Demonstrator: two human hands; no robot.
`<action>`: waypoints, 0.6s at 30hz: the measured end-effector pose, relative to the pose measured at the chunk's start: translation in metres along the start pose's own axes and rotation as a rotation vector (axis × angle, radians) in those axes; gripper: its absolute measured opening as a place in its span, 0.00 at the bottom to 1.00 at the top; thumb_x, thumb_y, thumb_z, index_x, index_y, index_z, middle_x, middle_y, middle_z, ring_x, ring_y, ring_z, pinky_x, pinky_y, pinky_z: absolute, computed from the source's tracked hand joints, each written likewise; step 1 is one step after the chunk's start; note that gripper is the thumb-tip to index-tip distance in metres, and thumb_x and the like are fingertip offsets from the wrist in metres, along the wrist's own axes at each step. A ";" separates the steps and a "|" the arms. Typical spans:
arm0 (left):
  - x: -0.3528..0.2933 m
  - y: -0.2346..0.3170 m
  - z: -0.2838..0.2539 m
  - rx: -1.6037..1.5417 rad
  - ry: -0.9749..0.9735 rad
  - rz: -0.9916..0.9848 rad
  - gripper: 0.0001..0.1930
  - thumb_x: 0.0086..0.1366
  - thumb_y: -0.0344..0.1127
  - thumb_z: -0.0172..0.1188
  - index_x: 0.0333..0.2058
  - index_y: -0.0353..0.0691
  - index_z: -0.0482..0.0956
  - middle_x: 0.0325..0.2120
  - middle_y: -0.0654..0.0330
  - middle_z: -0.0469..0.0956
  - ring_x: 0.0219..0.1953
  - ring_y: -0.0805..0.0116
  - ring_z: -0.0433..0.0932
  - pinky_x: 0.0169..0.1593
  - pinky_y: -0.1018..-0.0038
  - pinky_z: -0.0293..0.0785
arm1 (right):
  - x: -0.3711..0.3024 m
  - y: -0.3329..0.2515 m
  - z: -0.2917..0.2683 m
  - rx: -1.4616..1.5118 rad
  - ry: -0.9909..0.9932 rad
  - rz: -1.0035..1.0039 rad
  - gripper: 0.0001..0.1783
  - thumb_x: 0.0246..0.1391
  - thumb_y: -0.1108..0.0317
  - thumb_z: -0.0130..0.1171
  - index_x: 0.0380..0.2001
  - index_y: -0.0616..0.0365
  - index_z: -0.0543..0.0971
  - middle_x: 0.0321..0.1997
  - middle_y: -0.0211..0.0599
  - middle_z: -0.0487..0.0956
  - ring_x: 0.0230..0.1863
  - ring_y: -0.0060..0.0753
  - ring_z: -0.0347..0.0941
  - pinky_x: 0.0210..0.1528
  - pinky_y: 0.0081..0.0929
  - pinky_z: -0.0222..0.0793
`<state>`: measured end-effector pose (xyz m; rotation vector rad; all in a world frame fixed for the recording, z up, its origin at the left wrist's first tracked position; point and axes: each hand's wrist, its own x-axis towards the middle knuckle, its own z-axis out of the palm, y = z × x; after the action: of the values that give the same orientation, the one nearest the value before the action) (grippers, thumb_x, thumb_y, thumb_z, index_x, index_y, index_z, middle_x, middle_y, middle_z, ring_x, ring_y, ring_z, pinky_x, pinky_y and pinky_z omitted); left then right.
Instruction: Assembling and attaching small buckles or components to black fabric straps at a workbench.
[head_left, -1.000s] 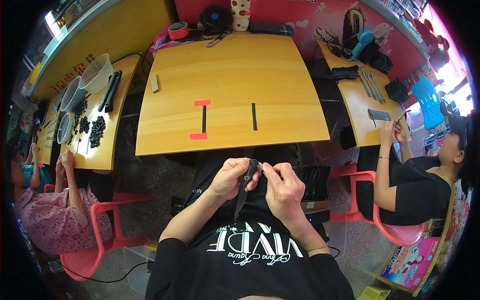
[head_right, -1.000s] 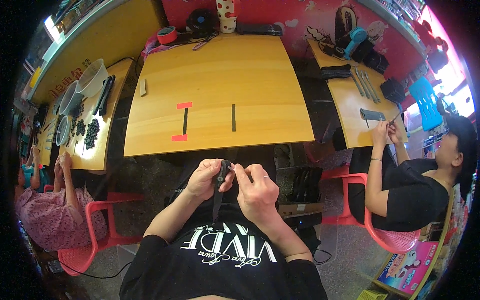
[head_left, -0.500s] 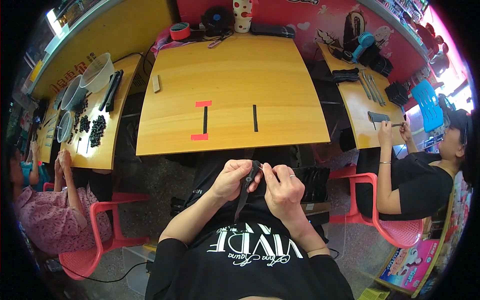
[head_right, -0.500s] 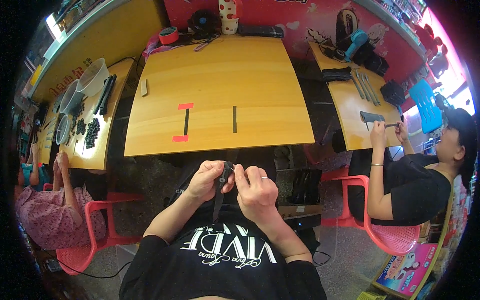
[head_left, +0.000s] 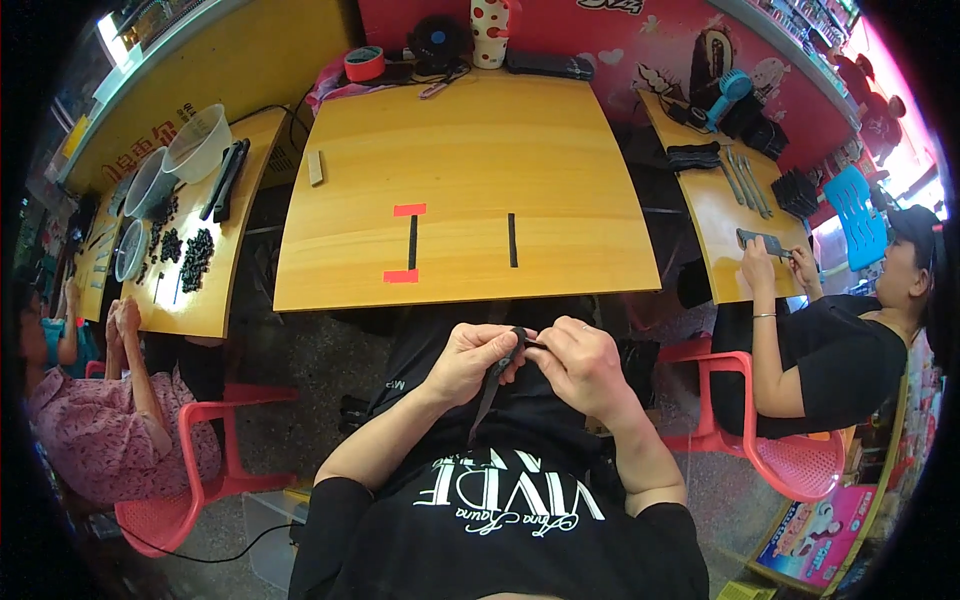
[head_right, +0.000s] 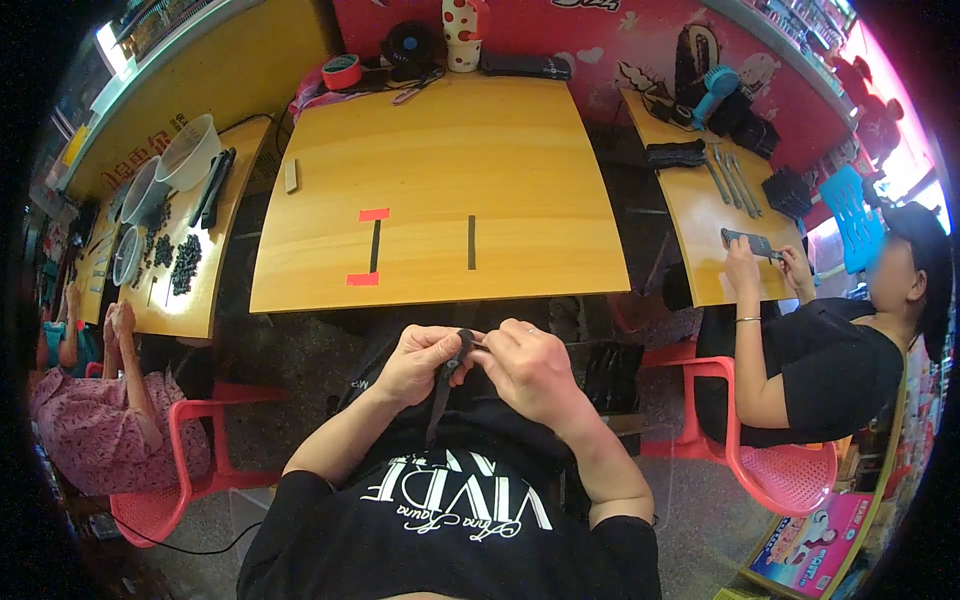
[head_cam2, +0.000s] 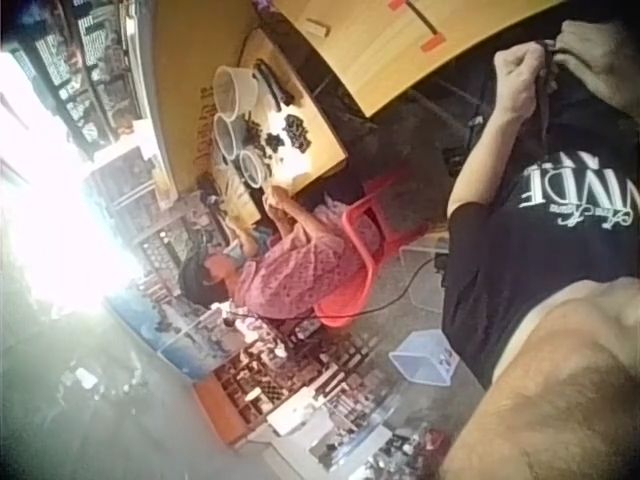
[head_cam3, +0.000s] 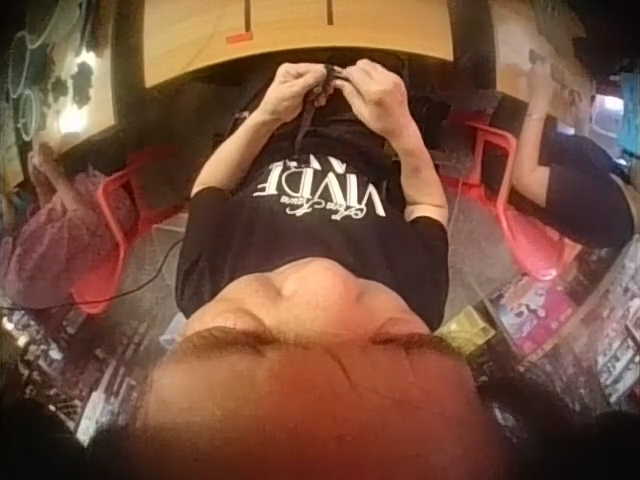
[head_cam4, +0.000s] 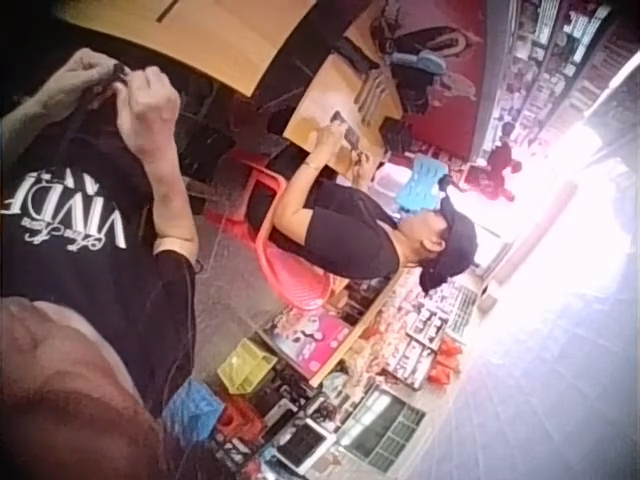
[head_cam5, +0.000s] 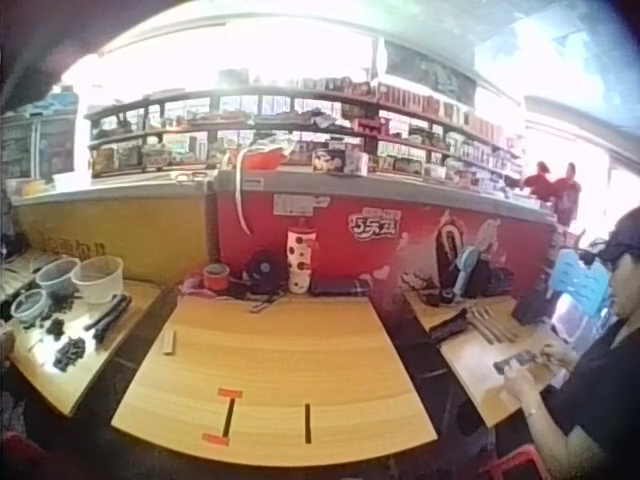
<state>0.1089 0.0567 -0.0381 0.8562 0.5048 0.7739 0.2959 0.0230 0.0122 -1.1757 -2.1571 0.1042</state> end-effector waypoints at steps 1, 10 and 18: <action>0.001 0.001 0.002 -0.012 0.011 -0.029 0.13 0.68 0.39 0.55 0.34 0.33 0.80 0.25 0.63 0.77 0.24 0.79 0.74 0.28 0.83 0.71 | -0.001 0.000 -0.004 0.182 -0.083 0.153 0.08 0.45 0.73 0.65 0.27 0.63 0.76 0.24 0.38 0.73 0.22 0.32 0.70 0.21 0.29 0.65; 0.014 0.002 -0.008 -0.294 -0.280 -0.313 0.15 0.60 0.44 0.64 0.28 0.38 0.75 0.21 0.63 0.73 0.23 0.73 0.71 0.28 0.78 0.65 | -0.005 0.021 0.016 0.631 -0.178 0.257 0.20 0.51 0.56 0.64 0.16 0.59 0.73 0.16 0.41 0.73 0.18 0.45 0.71 0.19 0.32 0.62; 0.003 -0.010 0.000 -0.346 -0.002 -0.241 0.10 0.62 0.42 0.62 0.30 0.42 0.76 0.22 0.65 0.73 0.24 0.75 0.70 0.28 0.78 0.64 | -0.001 0.009 0.007 -0.169 0.033 -0.146 0.22 0.46 0.58 0.66 0.13 0.51 0.64 0.14 0.32 0.63 0.15 0.34 0.66 0.15 0.28 0.58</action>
<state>0.1147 0.0550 -0.0466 0.4652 0.4466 0.6147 0.2984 0.0294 0.0030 -1.0989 -2.2499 -0.1631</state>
